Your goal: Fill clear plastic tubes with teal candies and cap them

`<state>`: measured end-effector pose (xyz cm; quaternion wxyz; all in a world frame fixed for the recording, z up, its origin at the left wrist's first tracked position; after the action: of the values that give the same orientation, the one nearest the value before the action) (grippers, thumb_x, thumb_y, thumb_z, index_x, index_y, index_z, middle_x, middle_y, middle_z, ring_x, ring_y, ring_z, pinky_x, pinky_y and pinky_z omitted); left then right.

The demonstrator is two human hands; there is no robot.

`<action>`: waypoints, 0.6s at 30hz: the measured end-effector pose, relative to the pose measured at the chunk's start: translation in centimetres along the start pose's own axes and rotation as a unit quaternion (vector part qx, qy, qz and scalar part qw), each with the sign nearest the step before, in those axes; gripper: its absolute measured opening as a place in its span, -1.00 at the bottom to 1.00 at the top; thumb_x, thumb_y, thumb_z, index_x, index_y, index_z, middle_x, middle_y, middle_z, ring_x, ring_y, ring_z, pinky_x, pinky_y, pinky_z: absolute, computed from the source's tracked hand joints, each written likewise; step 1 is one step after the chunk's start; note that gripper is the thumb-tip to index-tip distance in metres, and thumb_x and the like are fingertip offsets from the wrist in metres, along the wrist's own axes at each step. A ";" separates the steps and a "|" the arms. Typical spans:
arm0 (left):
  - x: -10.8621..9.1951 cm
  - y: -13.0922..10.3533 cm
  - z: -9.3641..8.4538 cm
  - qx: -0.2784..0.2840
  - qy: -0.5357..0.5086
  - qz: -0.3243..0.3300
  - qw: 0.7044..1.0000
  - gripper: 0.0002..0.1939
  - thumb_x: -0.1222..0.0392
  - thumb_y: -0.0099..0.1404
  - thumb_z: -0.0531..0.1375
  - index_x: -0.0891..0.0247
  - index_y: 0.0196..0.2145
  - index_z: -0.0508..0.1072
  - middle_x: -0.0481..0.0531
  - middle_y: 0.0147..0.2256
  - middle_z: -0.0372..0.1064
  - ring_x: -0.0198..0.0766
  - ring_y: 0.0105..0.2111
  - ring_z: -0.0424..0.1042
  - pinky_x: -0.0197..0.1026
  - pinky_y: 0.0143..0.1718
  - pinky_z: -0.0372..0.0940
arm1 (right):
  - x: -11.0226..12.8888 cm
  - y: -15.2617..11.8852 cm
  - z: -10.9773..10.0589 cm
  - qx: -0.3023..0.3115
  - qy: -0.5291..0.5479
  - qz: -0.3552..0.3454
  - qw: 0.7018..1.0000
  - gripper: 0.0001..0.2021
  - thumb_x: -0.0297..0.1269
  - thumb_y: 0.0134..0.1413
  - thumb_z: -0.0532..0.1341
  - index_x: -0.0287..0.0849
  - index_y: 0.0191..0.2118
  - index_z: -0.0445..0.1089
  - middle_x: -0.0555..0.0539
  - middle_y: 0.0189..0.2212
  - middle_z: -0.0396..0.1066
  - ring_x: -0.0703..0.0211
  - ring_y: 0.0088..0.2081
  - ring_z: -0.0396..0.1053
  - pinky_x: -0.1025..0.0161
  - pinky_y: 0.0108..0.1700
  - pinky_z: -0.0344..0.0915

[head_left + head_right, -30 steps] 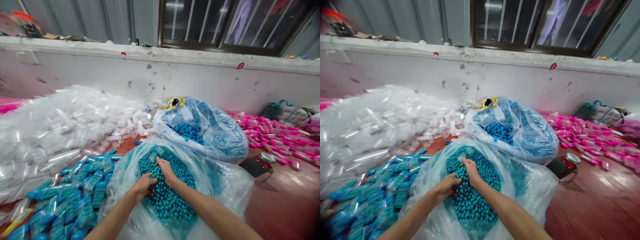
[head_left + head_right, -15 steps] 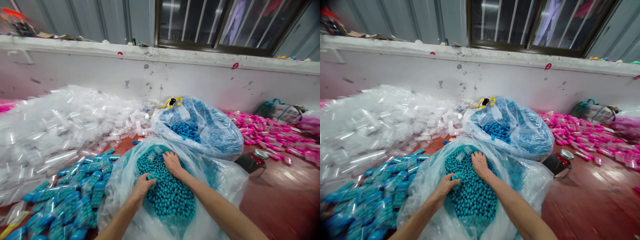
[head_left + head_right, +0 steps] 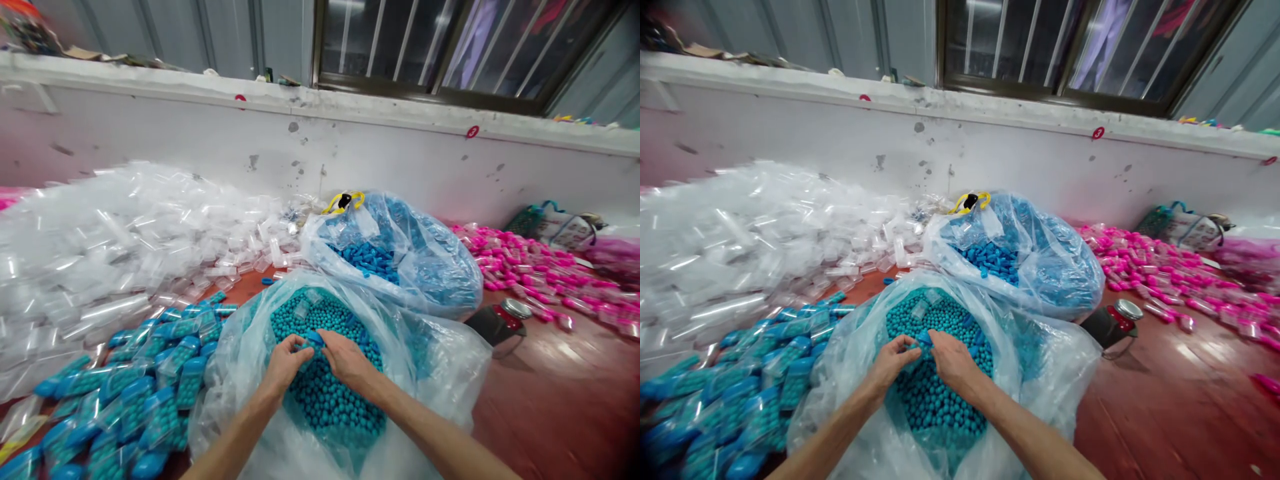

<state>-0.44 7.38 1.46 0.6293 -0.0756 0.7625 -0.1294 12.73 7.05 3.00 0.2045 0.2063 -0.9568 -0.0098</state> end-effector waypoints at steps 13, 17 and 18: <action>0.7 -1.9 2.5 0.116 -0.102 0.006 0.988 -0.45 -0.05 0.00 0.16 0.25 -0.11 0.14 -0.18 -0.59 0.26 -0.43 -0.72 0.21 -0.39 -0.75 0.02 | 1.0 -1.4 -2.9 -0.093 0.301 0.072 0.946 -0.78 -0.35 0.07 0.04 -0.20 -0.45 0.42 0.06 -0.56 0.34 0.29 -0.49 0.24 0.38 -0.39 0.13; 1.3 -2.1 2.3 0.126 -0.129 -0.002 0.984 -0.33 -0.02 0.00 0.17 0.30 0.01 0.06 -0.16 -0.57 0.28 -0.44 -0.73 0.21 -0.40 -0.78 0.00 | 0.9 -1.8 -2.7 -0.076 0.319 0.074 0.942 -0.77 -0.35 0.04 0.05 -0.20 -0.49 0.43 0.07 -0.60 0.32 0.30 -0.51 0.21 0.38 -0.41 0.11; 1.4 -2.1 2.3 0.133 -0.136 -0.004 0.982 -0.32 -0.01 0.01 0.17 0.31 0.03 0.05 -0.15 -0.56 0.29 -0.45 -0.74 0.21 -0.41 -0.78 0.00 | 0.8 -1.9 -2.6 -0.078 0.321 0.077 0.941 -0.77 -0.35 0.04 0.05 -0.20 -0.49 0.43 0.07 -0.59 0.32 0.30 -0.51 0.21 0.38 -0.41 0.11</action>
<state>1.47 4.71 0.39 0.7308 -0.0112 0.6459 -0.2204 13.81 5.19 5.52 0.5162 0.1074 -0.8497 -0.0021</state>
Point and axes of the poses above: each hand's wrist, its own y-axis towards the middle knuckle, its own z-axis out of the palm, x = y × z, the point moved 6 cm from there along y, towards the middle knuckle
